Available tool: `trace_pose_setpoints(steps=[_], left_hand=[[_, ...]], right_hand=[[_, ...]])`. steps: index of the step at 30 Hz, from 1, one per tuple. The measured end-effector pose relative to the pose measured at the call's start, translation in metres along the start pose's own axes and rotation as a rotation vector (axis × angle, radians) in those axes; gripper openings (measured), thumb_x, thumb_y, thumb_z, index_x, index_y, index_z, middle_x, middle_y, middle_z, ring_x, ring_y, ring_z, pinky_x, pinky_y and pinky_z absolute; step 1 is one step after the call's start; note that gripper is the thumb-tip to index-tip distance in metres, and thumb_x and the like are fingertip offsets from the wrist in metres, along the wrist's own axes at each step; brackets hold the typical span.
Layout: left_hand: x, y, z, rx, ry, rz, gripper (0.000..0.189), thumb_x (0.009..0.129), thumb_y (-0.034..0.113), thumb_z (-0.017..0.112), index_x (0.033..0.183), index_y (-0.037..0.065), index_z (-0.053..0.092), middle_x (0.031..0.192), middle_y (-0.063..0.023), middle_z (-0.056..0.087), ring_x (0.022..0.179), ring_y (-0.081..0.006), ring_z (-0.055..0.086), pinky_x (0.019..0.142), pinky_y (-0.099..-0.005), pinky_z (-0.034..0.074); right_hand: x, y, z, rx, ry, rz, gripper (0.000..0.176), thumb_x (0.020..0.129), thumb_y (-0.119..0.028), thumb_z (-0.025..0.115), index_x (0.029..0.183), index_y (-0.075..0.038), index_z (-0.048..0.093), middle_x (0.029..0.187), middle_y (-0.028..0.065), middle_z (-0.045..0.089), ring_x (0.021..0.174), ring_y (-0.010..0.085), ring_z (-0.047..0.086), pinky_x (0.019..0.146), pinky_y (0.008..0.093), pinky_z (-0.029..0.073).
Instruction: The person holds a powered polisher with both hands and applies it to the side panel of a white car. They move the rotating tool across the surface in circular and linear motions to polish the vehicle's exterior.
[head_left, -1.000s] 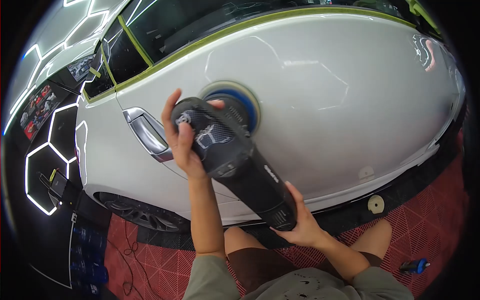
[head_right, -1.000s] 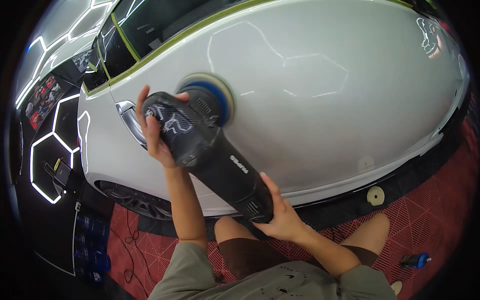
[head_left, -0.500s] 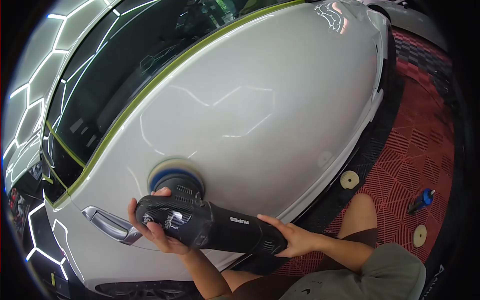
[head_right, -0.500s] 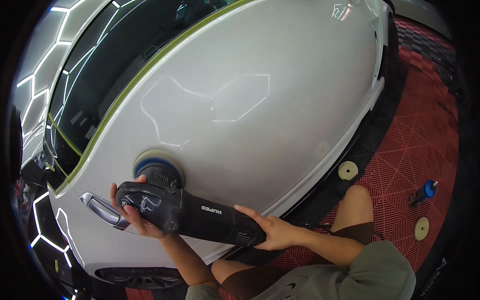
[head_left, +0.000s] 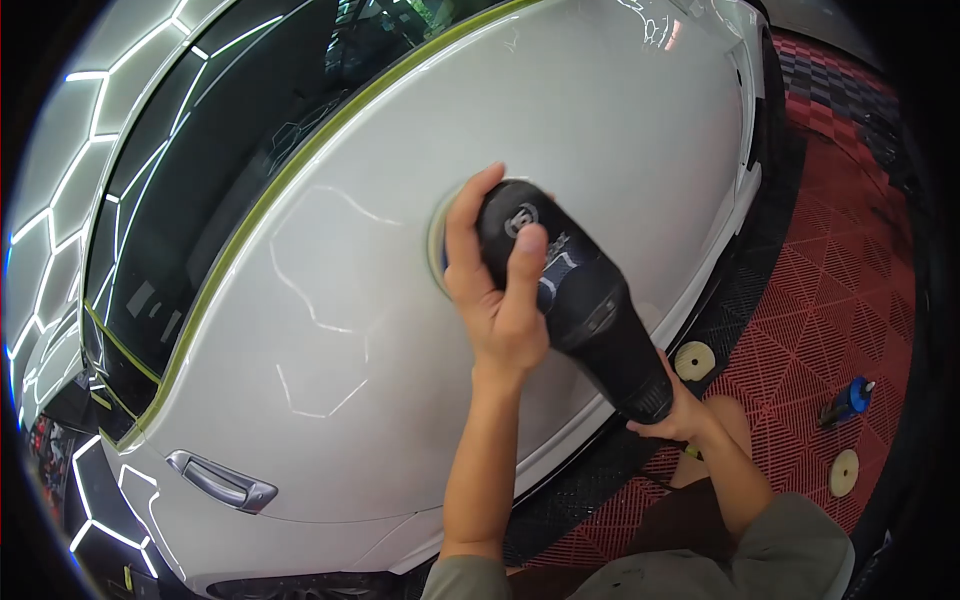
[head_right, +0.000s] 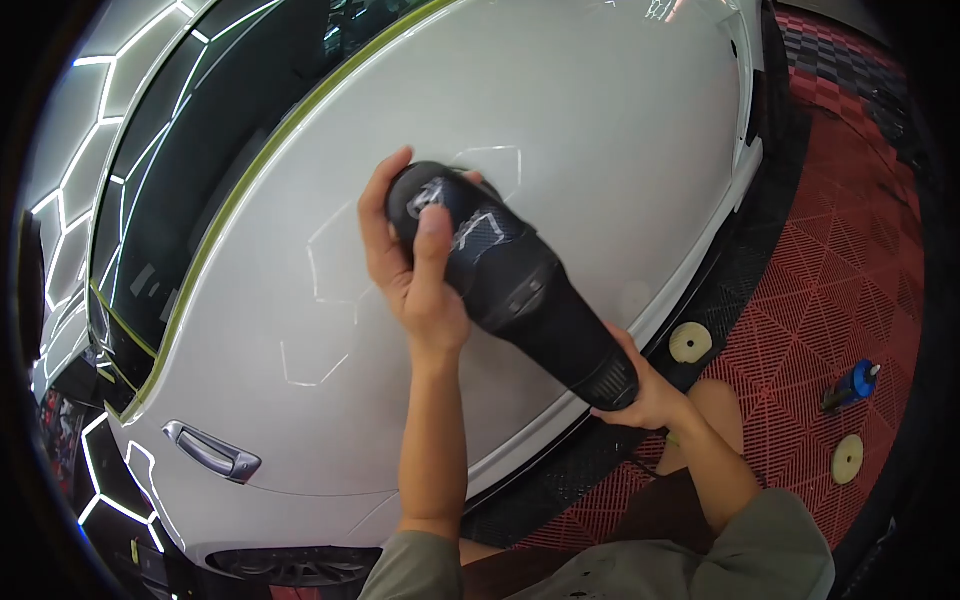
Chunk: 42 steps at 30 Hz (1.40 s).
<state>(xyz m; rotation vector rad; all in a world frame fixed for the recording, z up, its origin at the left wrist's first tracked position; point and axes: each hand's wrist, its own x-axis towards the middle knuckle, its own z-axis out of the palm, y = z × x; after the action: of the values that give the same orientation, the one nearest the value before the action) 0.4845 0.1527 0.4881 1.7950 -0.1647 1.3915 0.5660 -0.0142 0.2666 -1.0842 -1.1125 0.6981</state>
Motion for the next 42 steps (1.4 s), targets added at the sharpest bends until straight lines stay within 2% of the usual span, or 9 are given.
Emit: trace_pose_setpoints(steps=[3,6,12,16,18,20,32,36,42], left_hand=[[0.009,-0.012,0.027,0.113,-0.142,-0.015,0.046,0.09,0.019,0.063,0.131,0.002,0.052,0.103,-0.0137,0.064,0.095,-0.0252,0.061,0.096,-0.0381,0.043],[0.01,-0.017,0.046,0.171,-0.25,-0.051,0.046,0.092,0.022,0.061,0.133,0.003,0.05,0.111,-0.016,0.064,0.102,-0.0322,0.06,0.108,-0.0452,0.032],[-0.025,-0.003,0.015,0.384,-0.058,0.107,0.048,0.094,0.024,0.06,0.137,0.007,0.048,0.11,-0.0123,0.06,0.108,-0.0297,0.054,0.112,-0.0466,0.026],[-0.061,0.041,-0.063,0.328,0.029,0.034,0.053,0.091,0.023,0.062,0.138,0.004,0.047,0.114,-0.0116,0.061,0.114,-0.0274,0.054,0.115,-0.0482,0.017],[-0.084,0.059,-0.103,0.156,0.138,-0.055,0.056,0.092,0.023,0.063,0.14,0.002,0.043,0.115,-0.0153,0.062,0.111,-0.0258,0.058,0.108,-0.0439,0.031],[-0.103,0.079,-0.141,0.015,0.217,-0.058,0.059,0.095,0.024,0.061,0.142,-0.001,0.034,0.117,-0.0237,0.061,0.107,-0.0258,0.063,0.092,-0.0379,0.052],[-0.181,0.136,-0.289,0.301,0.546,0.147,0.063,0.101,0.045,0.047,0.145,0.004,0.029,0.114,-0.0262,0.062,0.111,-0.031,0.059,0.098,-0.0425,0.047],[-0.19,0.123,-0.263,0.291,0.596,0.142,0.068,0.099,0.051,0.047,0.144,0.005,0.027,0.108,-0.0254,0.062,0.116,-0.0337,0.054,0.109,-0.0485,0.034],[-0.146,0.079,-0.17,0.256,0.52,0.105,0.069,0.097,0.048,0.051,0.142,0.0,0.029,0.104,-0.0254,0.062,0.108,-0.0352,0.058,0.099,-0.0486,0.044]], right_hand=[[-0.008,0.014,-0.021,0.201,0.119,0.329,0.102,0.07,0.005,0.077,0.153,-0.005,0.018,0.116,0.0116,0.053,0.091,0.02,0.062,0.078,0.0348,0.054],[-0.016,0.042,-0.034,0.261,0.237,0.316,0.088,0.071,0.007,0.076,0.145,-0.002,0.03,0.097,0.0089,0.057,0.068,0.0162,0.061,0.057,0.031,0.053],[-0.035,0.072,0.001,0.149,0.154,0.258,0.059,0.074,0.005,0.075,0.122,0.001,0.041,0.082,0.0092,0.061,0.063,0.0179,0.062,0.059,0.0323,0.053],[-0.041,0.08,0.053,0.008,0.026,0.234,0.092,0.068,0.002,0.078,0.143,0.0,0.024,0.117,0.0149,0.056,0.104,0.0239,0.059,0.093,0.0374,0.048],[-0.028,0.051,0.09,-0.079,-0.068,0.14,0.109,0.064,0.002,0.078,0.152,-0.002,0.013,0.132,0.0168,0.05,0.121,0.026,0.053,0.105,0.0387,0.041],[-0.012,0.017,0.13,-0.224,-0.186,-0.129,0.111,0.065,0.002,0.077,0.153,-0.005,0.011,0.133,0.0179,0.051,0.122,0.0271,0.054,0.104,0.0382,0.042],[-0.007,0.009,0.255,-0.187,-0.484,-0.104,0.109,0.068,-0.007,0.081,0.154,-0.008,0.014,0.117,0.0226,0.064,0.103,0.0377,0.067,0.09,0.0398,0.053],[-0.003,0.025,0.234,-0.256,-0.462,-0.153,0.108,0.069,-0.016,0.081,0.154,-0.016,0.016,0.104,0.02,0.069,0.091,0.0402,0.068,0.079,0.0419,0.056],[0.0,0.028,0.15,-0.174,-0.361,-0.151,0.109,0.069,-0.011,0.082,0.155,-0.018,0.015,0.126,0.0179,0.061,0.108,0.0368,0.064,0.093,0.0403,0.051]])
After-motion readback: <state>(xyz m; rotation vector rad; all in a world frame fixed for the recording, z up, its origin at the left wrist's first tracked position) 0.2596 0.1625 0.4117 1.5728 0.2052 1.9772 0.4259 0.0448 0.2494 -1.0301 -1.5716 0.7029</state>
